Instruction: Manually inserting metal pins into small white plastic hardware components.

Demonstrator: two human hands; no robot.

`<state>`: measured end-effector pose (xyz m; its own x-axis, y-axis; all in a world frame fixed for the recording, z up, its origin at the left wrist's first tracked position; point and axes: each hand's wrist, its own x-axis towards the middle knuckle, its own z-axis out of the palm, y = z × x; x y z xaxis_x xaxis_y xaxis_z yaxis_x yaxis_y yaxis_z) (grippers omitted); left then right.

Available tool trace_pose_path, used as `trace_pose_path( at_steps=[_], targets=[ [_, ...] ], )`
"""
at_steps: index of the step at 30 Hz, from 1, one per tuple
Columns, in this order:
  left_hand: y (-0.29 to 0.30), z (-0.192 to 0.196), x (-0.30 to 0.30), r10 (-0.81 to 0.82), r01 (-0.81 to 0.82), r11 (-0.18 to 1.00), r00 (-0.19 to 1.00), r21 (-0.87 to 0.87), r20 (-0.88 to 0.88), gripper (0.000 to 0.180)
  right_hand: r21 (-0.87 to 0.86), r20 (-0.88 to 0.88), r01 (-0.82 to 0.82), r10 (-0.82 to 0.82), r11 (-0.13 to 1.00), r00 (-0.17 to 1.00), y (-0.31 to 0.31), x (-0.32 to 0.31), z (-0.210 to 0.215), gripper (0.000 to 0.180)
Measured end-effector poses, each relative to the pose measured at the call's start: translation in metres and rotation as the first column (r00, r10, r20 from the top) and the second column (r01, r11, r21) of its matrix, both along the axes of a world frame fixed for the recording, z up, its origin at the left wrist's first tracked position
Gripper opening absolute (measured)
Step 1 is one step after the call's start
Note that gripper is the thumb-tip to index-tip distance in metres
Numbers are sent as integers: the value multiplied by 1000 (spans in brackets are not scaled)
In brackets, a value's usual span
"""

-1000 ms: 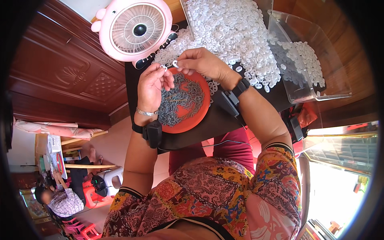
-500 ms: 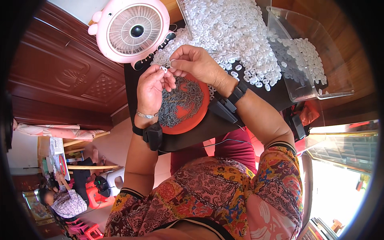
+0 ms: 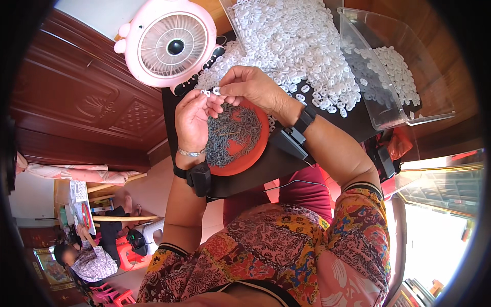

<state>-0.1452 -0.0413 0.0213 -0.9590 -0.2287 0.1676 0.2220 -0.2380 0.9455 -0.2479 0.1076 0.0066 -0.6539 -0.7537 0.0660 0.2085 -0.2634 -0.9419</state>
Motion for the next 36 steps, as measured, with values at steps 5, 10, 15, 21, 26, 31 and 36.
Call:
trace_pose_path(
  at_steps=[5,10,15,21,26,31,36],
  targets=[
    [0,-1,1,63,-53,992,994,-116,84,19,-9,4,65,-65,998,998,3,3,11,13],
    [8,2,2,124,-91,965,985,-244,123,18,10,-25,80,-80,997,996,4,3,11,13],
    [7,1,2,129,-90,966,981,-244,147,16,-25,-37,60,-60,998,997,3,3,9,14],
    [6,0,2,118,-76,970,979,-233,169,14,-23,-78,64,-65,998,995,3,4,10,14],
    [4,-1,2,107,-65,970,979,-236,172,13,-41,-134,77,-81,996,988,3,5,9,13],
    [3,-5,1,101,-64,968,985,-245,141,13,-33,-185,88,-92,996,978,2,8,12,15],
    [3,-4,1,109,-67,961,983,-268,146,13,-26,-193,81,-84,996,978,2,7,11,16]
  ],
)
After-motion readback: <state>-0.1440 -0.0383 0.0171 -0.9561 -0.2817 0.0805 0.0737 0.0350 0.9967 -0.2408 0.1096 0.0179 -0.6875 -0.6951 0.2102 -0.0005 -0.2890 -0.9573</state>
